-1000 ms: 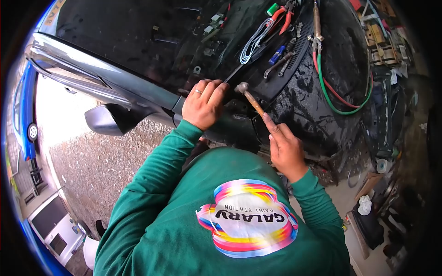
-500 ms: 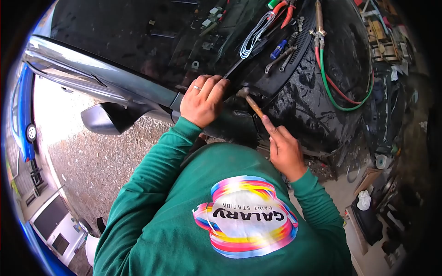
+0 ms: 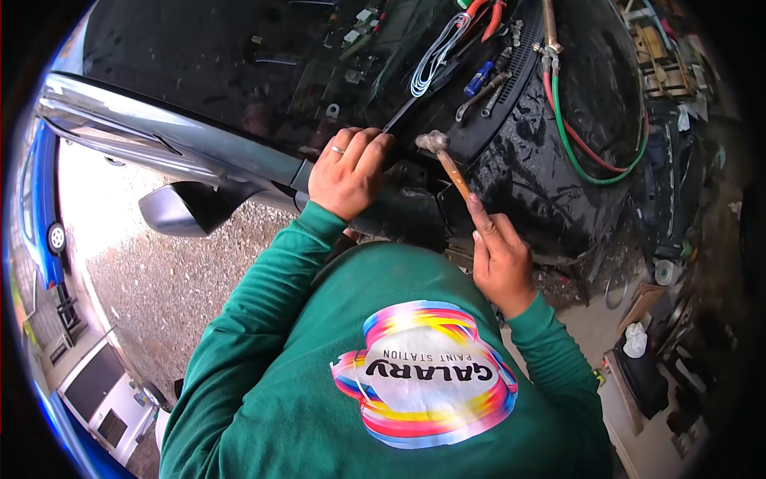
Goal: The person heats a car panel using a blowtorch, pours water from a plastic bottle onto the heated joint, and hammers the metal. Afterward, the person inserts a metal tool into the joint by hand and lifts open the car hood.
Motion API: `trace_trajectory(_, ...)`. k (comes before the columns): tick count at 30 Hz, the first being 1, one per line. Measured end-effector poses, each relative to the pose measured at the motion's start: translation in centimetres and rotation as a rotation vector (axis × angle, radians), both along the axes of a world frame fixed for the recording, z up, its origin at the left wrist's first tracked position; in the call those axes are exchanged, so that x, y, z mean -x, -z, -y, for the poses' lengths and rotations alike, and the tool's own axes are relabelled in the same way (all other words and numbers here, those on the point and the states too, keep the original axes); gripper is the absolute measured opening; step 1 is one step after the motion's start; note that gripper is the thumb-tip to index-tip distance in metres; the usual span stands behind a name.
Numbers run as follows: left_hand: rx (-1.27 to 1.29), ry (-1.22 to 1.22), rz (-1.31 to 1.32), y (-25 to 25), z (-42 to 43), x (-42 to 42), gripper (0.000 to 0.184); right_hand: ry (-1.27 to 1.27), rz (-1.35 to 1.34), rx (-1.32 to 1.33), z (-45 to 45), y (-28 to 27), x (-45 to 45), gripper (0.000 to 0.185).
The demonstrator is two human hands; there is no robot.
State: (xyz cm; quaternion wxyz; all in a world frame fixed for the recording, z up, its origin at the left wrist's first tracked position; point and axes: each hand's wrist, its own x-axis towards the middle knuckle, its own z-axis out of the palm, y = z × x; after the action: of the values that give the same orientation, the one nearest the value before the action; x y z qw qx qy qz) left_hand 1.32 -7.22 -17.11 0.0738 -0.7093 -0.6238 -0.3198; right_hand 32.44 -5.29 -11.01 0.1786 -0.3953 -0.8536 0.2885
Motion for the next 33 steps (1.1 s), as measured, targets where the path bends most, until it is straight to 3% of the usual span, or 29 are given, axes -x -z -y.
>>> trace_trajectory(1,0.0,0.001,-0.001,0.0,0.0,0.0,0.045,0.001,-0.001,0.0,0.2,0.4,-0.4,0.084)
trace_trajectory(3,-0.005,0.005,0.002,0.2,-0.1,0.1,0.044,-0.089,0.252,0.055,0.6,1.3,-1.3,0.082)
trace_trajectory(12,-0.039,0.012,0.025,0.3,-0.1,0.1,0.041,-0.086,-0.013,-0.076,-0.4,0.7,0.5,0.081)
trace_trajectory(15,-0.071,0.008,0.019,0.2,0.0,0.2,0.042,-0.098,0.174,0.0,-1.0,2.5,0.8,0.082)
trace_trajectory(19,-0.075,0.037,0.04,0.5,0.2,0.5,0.045,-0.108,-0.019,-0.098,-1.2,2.2,1.2,0.086)
trace_trajectory(22,-0.101,0.024,0.03,0.6,0.2,0.5,0.047,-0.178,0.191,-0.043,-0.7,3.1,0.8,0.086)
trace_trajectory(29,-0.107,0.028,0.03,0.4,0.0,0.6,0.048,-0.149,0.03,-0.097,0.0,4.5,0.6,0.086)
trace_trajectory(33,-0.096,0.033,0.04,0.4,0.1,0.5,0.048,-0.097,0.092,-0.024,-0.5,3.8,1.0,0.082)
